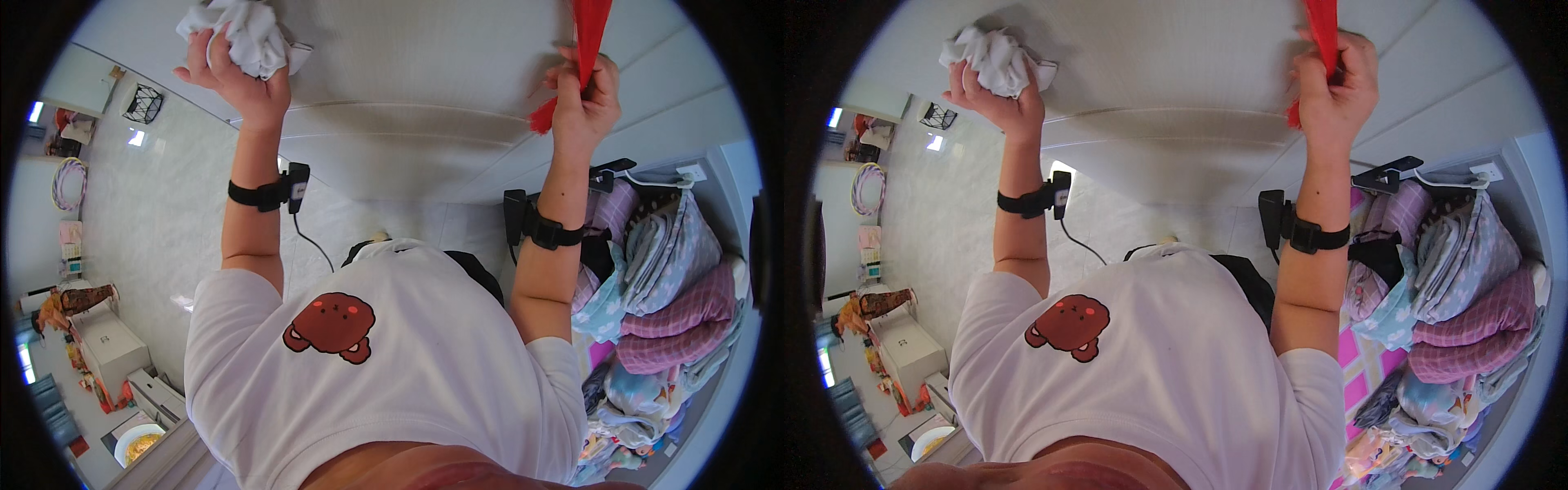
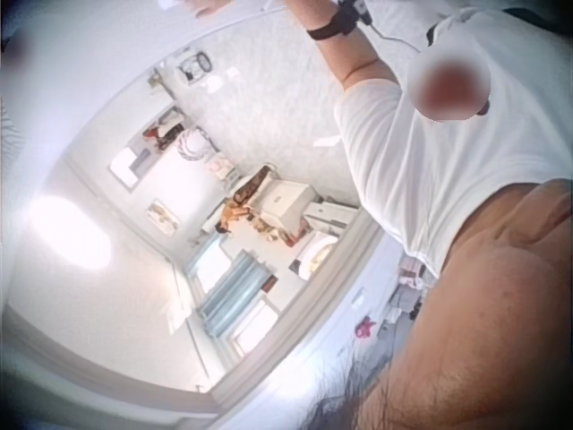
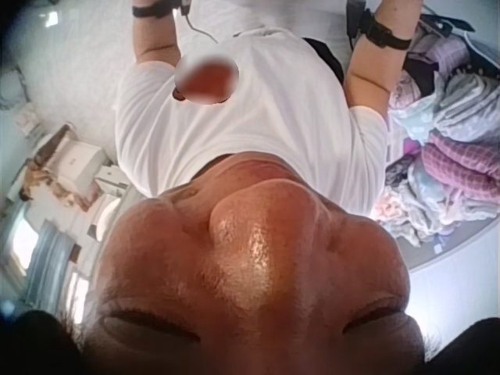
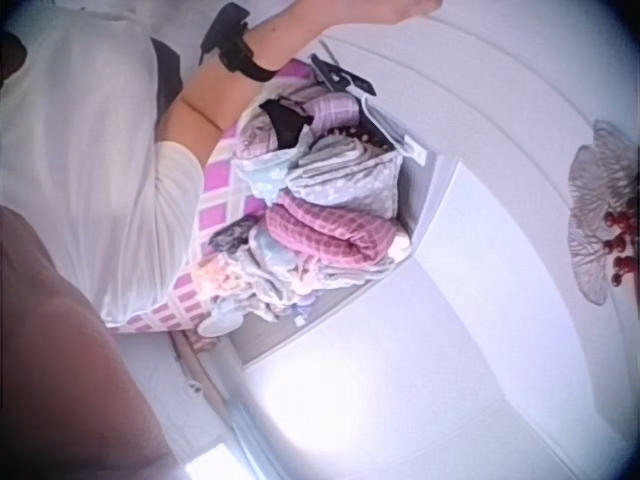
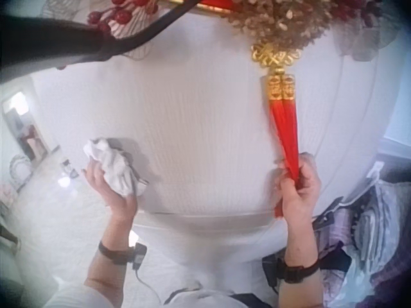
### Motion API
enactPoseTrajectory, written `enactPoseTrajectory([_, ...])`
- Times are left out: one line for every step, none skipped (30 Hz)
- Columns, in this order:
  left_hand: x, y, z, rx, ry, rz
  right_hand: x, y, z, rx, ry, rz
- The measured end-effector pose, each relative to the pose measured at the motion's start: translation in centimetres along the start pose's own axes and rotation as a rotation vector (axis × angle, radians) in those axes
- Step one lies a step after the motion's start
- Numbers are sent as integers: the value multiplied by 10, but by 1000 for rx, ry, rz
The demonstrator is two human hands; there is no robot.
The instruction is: The person wipes the surface and edges of a door using a white cloth, moving around a decorative red and gold hanging ornament.
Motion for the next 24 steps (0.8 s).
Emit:
enactPoseTrajectory([-7,-4,1,-15,-42,-52,0,2,0,4,1,5])
enactPoseTrajectory([-13,-8,3,-29,-82,-106,0,1,-1,12,-1,-16])
enactPoseTrajectory([-34,4,-16,-19,-11,56,0,1,-1,19,-1,-37])
enactPoseTrajectory([-57,14,-34,-14,62,217,-1,4,-2,27,4,-25])
enactPoseTrajectory([-86,31,-55,13,189,452,-1,4,-1,-21,-8,-25])
enactPoseTrajectory([-107,36,-78,4,313,569,0,4,0,-67,-24,-26])
enactPoseTrajectory([-118,46,-100,-26,450,665,2,-6,6,-82,-39,-44])
enactPoseTrajectory([-120,43,-99,-16,450,665,2,-4,3,-129,-58,-30])
enactPoseTrajectory([-123,41,-95,-12,452,701,2,-2,1,-176,-79,-15])
enactPoseTrajectory([-125,40,-91,-8,453,739,2,-1,0,-167,-84,-11])
enactPoseTrajectory([-119,37,-76,0,377,747,2,1,-2,-159,-64,-5])
enactPoseTrajectory([-103,29,-57,27,305,672,2,1,-2,-150,-45,-2])
enactPoseTrajectory([-84,20,-36,54,233,596,1,2,-1,-144,-52,-1])
enactPoseTrajectory([-58,6,-17,79,143,430,-1,1,-2,-114,-30,-29])
enactPoseTrajectory([-36,-7,-1,97,53,265,-3,-2,-4,-89,-6,-58])
enactPoseTrajectory([-24,-4,6,106,52,265,-5,1,-2,-83,-7,-52])
enactPoseTrajectory([-11,-17,23,83,-69,59,-6,1,-2,-69,10,-70])
enactPoseTrajectory([-9,-34,36,57,-187,-147,-6,1,-3,-55,27,-88])
enactPoseTrajectory([-12,-32,32,122,-168,-38,-7,2,-4,-52,24,-85])
enactPoseTrajectory([-20,-32,22,122,-166,-44,-7,0,-1,-120,-41,-100])
enactPoseTrajectory([-31,-21,5,84,-123,50,-8,2,2,-181,-107,-109])
enactPoseTrajectory([-46,-12,-10,45,-80,143,-8,4,1,-176,-113,-106])
enactPoseTrajectory([-73,3,-28,32,24,317,-8,4,2,-202,-109,-111])
enactPoseTrajectory([-99,16,-44,27,128,491,-8,5,2,-221,-107,-114])
Point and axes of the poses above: each hand's wrist, its own x-axis towards the middle knuckle, its own y-axis out of the palm, z = x × y, the point moved 9 cm from there along x, towards the middle knuckle, and after that the axes turned 6 degrees about y, right-handed, at the moved point
